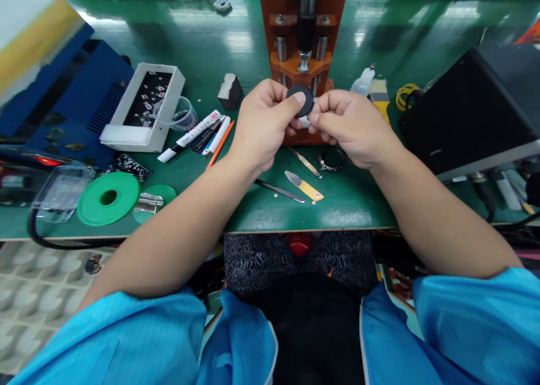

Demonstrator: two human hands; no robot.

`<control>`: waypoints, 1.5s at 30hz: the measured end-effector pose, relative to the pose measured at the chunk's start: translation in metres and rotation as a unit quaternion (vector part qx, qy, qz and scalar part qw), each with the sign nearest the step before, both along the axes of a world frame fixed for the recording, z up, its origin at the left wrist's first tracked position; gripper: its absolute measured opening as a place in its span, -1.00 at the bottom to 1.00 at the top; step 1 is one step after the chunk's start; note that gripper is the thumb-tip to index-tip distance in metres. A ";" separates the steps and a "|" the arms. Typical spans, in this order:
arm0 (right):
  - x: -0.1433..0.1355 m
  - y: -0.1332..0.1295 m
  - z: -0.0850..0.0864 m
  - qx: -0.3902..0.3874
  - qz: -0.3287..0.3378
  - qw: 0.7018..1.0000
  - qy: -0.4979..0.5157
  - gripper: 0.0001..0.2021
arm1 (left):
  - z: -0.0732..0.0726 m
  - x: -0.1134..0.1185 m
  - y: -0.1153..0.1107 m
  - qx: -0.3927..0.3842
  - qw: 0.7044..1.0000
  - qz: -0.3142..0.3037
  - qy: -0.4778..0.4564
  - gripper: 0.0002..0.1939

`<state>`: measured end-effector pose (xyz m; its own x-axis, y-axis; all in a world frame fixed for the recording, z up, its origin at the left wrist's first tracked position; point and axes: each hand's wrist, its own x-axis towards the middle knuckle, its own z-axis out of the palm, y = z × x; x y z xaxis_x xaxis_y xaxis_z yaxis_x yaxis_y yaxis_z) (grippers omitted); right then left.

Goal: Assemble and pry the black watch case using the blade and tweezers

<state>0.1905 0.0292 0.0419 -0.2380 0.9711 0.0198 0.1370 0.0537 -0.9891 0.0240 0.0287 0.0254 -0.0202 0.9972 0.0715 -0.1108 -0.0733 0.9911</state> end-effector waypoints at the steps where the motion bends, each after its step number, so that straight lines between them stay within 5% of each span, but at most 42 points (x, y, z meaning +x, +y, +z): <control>1: 0.000 -0.001 0.001 0.000 0.000 1.000 0.006 -0.68 | 0.000 -0.001 0.000 -0.008 1.000 -0.008 -0.008 -0.60; 45: 0.002 -0.002 0.004 -0.015 0.010 0.996 0.092 -0.70 | 0.013 -0.001 -0.005 -0.102 0.986 -0.109 -0.078 -0.68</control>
<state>0.1930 0.0269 0.0456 -0.2514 0.9672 0.0364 -0.0483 0.0250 -0.9985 0.0229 0.0242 0.0389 0.2005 0.9726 -0.1173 -0.2539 0.1672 0.9527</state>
